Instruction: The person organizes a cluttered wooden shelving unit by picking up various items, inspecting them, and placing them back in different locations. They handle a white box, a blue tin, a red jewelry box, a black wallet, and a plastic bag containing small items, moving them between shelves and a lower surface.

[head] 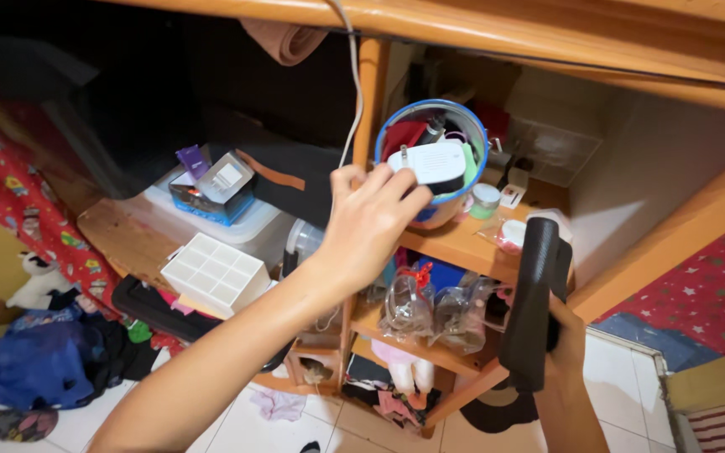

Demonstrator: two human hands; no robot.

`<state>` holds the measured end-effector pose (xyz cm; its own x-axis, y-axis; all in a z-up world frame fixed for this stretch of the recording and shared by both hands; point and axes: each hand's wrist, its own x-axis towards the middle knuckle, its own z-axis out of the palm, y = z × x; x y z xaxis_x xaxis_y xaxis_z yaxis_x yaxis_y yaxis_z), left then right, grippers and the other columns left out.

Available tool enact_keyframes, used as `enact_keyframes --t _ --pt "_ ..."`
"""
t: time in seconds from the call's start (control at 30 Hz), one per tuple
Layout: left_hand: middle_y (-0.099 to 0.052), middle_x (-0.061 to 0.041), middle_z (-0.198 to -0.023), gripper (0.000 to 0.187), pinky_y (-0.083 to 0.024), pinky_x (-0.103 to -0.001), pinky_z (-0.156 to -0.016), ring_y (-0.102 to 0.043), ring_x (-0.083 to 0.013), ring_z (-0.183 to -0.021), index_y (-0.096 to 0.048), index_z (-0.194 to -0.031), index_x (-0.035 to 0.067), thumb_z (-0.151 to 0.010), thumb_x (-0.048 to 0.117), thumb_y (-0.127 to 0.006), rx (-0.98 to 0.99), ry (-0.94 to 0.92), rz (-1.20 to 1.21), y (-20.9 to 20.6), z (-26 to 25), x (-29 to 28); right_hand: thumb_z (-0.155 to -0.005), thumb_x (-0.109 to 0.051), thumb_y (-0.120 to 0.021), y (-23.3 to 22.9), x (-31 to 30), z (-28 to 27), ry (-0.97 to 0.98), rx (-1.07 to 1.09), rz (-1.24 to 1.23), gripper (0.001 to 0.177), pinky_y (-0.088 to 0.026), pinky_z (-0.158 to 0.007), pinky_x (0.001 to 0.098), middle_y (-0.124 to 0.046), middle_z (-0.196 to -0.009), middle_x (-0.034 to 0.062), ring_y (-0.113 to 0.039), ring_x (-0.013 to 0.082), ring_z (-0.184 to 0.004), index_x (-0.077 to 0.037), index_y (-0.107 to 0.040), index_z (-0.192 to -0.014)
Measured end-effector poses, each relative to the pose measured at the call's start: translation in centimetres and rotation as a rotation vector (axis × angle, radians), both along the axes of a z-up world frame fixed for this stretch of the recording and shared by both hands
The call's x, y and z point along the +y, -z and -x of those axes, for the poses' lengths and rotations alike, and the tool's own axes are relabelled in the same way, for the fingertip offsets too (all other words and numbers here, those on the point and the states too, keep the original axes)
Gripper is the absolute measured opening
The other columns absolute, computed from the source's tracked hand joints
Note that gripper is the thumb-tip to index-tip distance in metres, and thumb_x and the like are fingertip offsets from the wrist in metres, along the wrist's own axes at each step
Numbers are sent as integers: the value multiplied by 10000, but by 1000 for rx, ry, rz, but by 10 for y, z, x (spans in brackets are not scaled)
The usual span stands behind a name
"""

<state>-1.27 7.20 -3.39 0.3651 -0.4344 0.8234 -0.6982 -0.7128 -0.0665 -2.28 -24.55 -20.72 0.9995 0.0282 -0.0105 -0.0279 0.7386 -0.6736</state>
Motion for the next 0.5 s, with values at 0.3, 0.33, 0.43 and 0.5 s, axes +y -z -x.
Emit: enact_keyframes --t 0.3,0.33,0.43,0.5 --pt "-661 -13 -1032 249 -515 -411 -839 -621 -267 -1041 -699 -1014 156 -774 115 -753 607 -65 -27 -29 131 113 -831 -229 -615 19 41 5 -29 52 0 409 -510 -488 287 -651 -897 76 -650 177 -671 -28 -602 -1187" --pt "-681 -2 -1043 299 -529 -404 -822 -640 -257 -1050 -724 -1036 184 -750 96 -741 685 -84 -50 -20 133 121 -838 -234 -636 21 44 -2 -105 42 21 392 -506 -469 293 -655 -875 101 -636 193 -625 -40 -605 -1177" --pt "-745 12 -1207 422 -562 -415 -883 -644 -272 -1128 -767 -999 199 -604 61 -712 626 -19 -170 35 122 127 -884 -222 -676 37 57 -17 -272 -9 -59 339 -529 -481 310 -670 -862 144 -648 226 -616 -12 -612 -1143" --pt "-700 -4 -1223 365 -572 -416 -836 -615 -261 -1144 -771 -987 179 -673 4 -705 1050 -143 -210 82 105 130 -899 -225 -687 46 62 -26 -320 -9 -86 341 -556 -518 330 -685 -879 165 -674 247 -651 19 -619 -1128"
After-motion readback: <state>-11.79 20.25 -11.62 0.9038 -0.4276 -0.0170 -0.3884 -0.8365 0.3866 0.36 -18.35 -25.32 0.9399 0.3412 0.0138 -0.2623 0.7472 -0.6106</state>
